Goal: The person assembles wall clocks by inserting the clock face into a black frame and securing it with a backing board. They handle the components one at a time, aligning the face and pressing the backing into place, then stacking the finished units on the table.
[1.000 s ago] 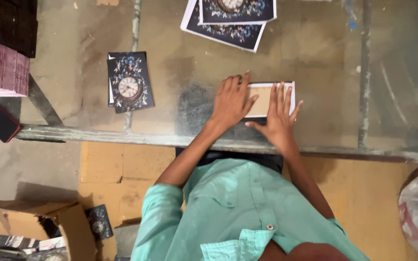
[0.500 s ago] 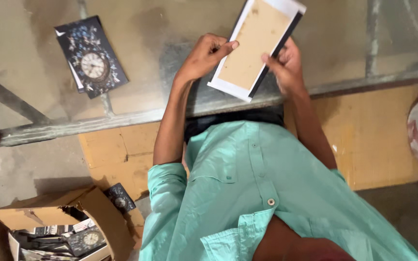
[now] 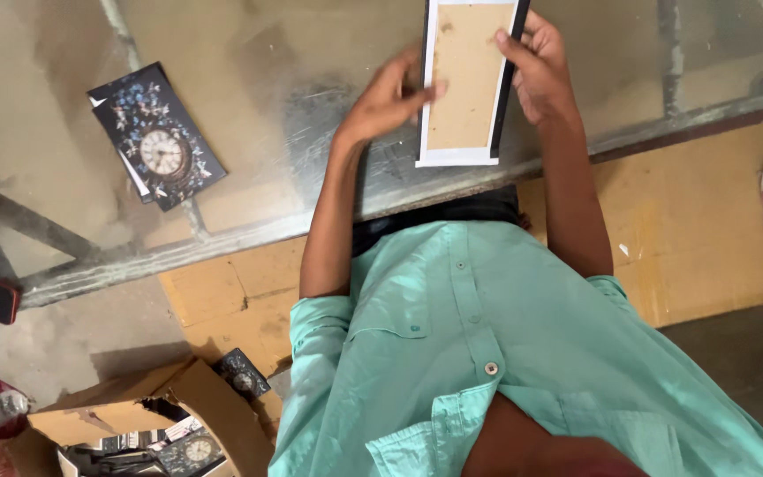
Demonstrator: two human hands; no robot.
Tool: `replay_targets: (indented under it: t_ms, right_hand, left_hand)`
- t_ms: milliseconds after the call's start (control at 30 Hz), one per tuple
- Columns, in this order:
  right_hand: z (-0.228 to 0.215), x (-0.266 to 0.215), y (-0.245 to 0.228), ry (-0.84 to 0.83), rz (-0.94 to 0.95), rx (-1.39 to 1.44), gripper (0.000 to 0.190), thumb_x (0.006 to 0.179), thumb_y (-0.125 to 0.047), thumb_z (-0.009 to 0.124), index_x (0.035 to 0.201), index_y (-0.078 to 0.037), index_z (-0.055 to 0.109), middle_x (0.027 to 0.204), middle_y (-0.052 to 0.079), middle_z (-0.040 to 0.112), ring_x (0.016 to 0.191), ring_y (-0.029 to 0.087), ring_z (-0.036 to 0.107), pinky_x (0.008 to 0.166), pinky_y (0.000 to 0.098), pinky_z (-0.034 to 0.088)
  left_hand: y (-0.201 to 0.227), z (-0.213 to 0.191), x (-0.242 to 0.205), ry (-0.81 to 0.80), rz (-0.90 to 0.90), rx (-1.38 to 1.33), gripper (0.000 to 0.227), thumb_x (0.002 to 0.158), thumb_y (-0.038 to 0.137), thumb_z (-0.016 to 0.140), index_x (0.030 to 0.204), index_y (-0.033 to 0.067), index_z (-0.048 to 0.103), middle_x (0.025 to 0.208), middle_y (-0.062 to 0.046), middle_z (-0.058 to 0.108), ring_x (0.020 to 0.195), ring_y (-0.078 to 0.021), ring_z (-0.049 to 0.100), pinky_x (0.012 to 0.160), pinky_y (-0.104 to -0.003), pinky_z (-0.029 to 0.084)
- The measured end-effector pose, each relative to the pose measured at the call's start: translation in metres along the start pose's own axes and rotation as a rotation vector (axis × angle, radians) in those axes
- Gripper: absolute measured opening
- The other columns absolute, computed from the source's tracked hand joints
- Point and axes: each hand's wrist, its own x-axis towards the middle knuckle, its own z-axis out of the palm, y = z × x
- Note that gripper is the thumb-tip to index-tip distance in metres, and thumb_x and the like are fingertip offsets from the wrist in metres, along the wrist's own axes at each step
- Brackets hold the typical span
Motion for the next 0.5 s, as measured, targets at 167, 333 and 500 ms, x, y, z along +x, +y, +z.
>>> replay_targets:
  t_ms: [167,333,500]
  right_hand:
    - [-0.039,0.014,0.054,0.221,-0.141,-0.035,0.044,0.121,-0.019,0.064,0.081,-0.003,0.055,0.079,-0.002,0.059,0.068,0.001,0.046,0.061,0.0214,0.036]
    - [-0.076,0.017,0.062,0.291,-0.069,-0.113,0.028,0.116,-0.023,0.066,0.094,-0.008,0.059,0.085,-0.004,0.057,0.068,0.002,0.048,0.063,0.0238,0.037]
    - [-0.083,0.022,0.040,0.341,0.181,-0.034,0.018,0.111,-0.023,0.062,0.107,-0.008,0.070,0.091,0.000,0.070,0.075,0.006,0.063,0.066,0.0267,0.048]
  left_hand:
    - [-0.018,0.030,0.055,0.254,0.225,-0.288,0.028,0.111,0.026,0.062,0.108,-0.0004,0.071,0.073,0.004,0.051,0.064,-0.0054,0.039,0.057,-0.025,0.032]
    - [-0.037,0.045,0.079,0.265,0.215,-0.524,0.027,0.107,0.020,0.060,0.097,-0.0017,0.073,0.082,0.004,0.066,0.073,-0.0045,0.054,0.068,-0.025,0.045]
    - [-0.038,0.038,0.079,0.277,0.090,-0.678,0.022,0.104,0.018,0.057,0.094,0.0027,0.069,0.081,0.004,0.064,0.072,-0.0060,0.055,0.067,-0.025,0.046]
